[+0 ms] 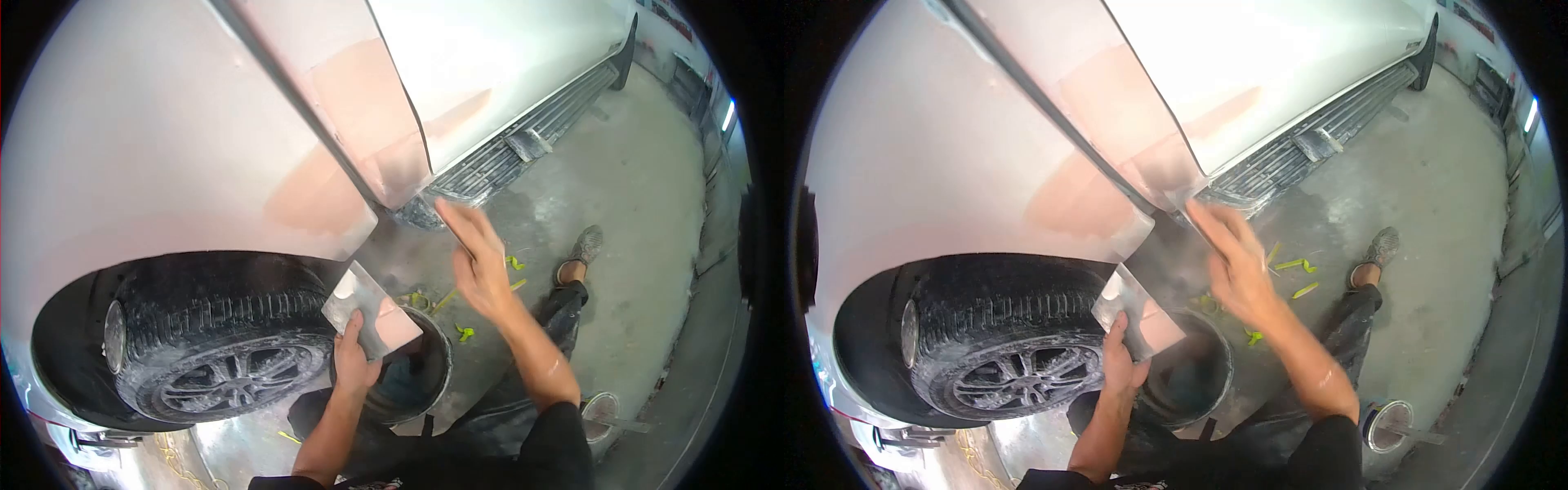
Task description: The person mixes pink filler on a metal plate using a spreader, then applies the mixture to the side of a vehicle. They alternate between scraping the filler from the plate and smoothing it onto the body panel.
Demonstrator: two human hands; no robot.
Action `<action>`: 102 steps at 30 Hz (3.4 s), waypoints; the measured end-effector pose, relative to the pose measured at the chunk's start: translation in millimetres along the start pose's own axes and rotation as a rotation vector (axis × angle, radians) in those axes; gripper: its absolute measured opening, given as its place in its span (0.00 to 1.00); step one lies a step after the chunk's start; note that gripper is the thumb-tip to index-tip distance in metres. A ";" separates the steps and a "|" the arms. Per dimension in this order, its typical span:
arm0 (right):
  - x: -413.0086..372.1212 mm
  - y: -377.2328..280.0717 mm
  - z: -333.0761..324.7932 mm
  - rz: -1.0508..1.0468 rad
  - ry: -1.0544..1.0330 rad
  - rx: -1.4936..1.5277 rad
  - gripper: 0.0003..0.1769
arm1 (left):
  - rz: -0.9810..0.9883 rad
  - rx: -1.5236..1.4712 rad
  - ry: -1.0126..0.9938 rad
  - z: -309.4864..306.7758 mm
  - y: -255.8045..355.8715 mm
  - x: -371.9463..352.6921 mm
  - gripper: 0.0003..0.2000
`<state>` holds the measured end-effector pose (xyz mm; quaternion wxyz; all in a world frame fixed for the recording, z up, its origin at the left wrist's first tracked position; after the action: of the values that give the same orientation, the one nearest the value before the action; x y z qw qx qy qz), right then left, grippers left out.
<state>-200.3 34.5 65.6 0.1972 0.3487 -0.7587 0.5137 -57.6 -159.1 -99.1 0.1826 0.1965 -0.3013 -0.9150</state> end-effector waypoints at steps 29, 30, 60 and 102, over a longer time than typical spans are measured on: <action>-93.9 -39.3 52.2 -0.523 -0.561 -0.827 0.28 | 0.596 0.115 0.225 -15.6 68.9 -36.9 0.13; -60.1 -38.2 32.1 -0.458 -0.419 -0.808 0.29 | 0.567 0.184 0.173 -3.9 67.4 -35.4 0.13; 137.2 -82.5 26.8 -0.671 0.414 -0.968 0.31 | 0.163 0.553 0.012 9.6 19.0 -25.1 0.11; 137.1 -75.3 23.4 -0.759 0.522 -0.954 0.29 | 0.170 0.597 -0.012 12.8 10.5 -19.4 0.14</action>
<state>-237.0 -49.0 194.9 0.6746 0.3304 -0.6547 0.0836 -44.7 -152.1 -78.3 0.1910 0.2103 -0.5733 -0.7685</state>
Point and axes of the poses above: each hand's wrist, its own x-axis towards the middle knuckle, its own z-axis out of the palm, y = z × x, the point moved 10 cm from there along x, towards the middle knuckle, and after that the axes turned 9 degrees about -x, right-handed, at the moved point
